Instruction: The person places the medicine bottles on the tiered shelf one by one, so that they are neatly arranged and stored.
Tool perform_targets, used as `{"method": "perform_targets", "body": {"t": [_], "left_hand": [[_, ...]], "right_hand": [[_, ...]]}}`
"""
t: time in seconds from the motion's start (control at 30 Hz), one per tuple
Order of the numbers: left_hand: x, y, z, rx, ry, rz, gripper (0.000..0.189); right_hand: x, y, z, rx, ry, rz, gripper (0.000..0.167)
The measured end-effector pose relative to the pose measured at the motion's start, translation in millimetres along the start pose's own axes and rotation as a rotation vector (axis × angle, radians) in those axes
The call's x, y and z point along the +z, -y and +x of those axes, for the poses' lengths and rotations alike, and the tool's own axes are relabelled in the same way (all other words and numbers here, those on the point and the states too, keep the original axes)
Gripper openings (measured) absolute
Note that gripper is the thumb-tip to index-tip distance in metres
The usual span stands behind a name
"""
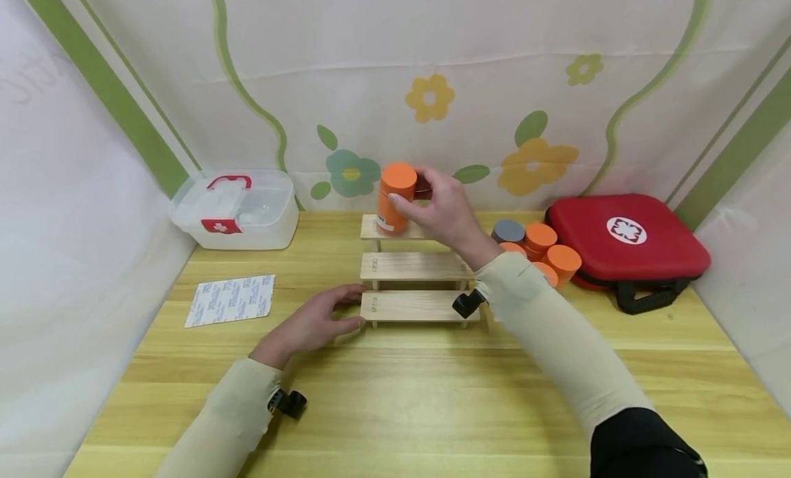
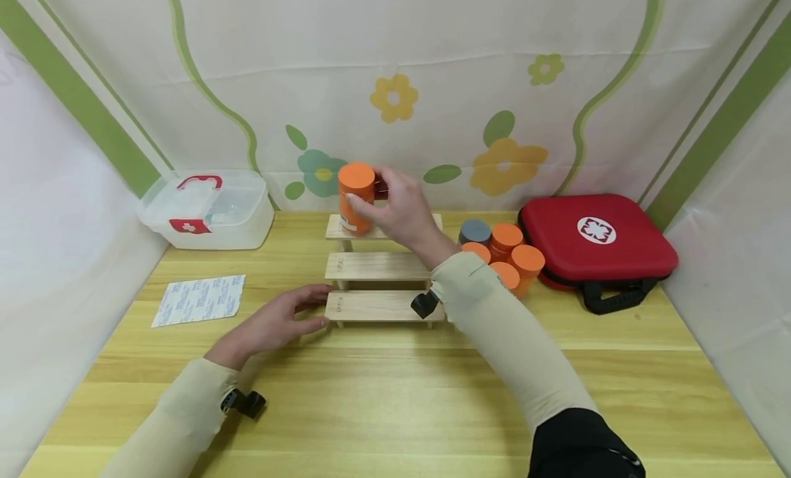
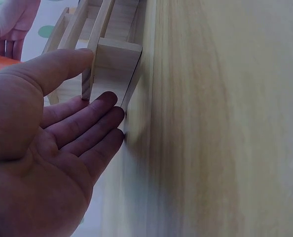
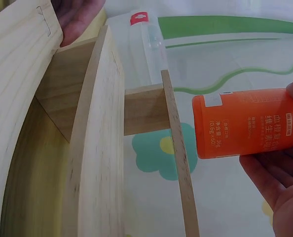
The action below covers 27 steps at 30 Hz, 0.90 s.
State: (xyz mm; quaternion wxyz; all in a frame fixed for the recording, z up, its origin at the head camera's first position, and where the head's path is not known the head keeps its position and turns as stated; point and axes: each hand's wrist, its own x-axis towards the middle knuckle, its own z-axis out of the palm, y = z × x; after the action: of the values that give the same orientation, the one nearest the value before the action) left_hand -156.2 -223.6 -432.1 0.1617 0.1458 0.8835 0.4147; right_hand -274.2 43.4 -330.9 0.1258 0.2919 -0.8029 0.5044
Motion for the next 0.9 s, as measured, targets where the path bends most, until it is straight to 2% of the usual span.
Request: {"method": "perform_targets", "body": {"t": [0.13, 0.37, 0.67, 0.9], "left_hand": [[0.4, -0.9, 0.8, 0.013, 0.001, 0.004, 0.064], [1.8, -2.8, 0.3, -0.024, -0.003, -0.012, 0.065], [4.2, -3.1, -3.2, -0.034, 0.006, -0.027, 0.066], [4.1, -3.0, -1.9, -0.034, -0.008, -0.02, 0.065]], "right_hand": [[4.6, 1.3, 4.0, 0.005, 0.008, 0.003, 0.049], [14.1, 4.3, 10.8, 0.037, 0.042, -0.013, 0.05], [23.6, 6.2, 15.2, 0.144, 0.137, -0.048, 0.054], [20.9, 12.0, 18.5, 0.223, 0.185, -0.088, 0.059]]}}
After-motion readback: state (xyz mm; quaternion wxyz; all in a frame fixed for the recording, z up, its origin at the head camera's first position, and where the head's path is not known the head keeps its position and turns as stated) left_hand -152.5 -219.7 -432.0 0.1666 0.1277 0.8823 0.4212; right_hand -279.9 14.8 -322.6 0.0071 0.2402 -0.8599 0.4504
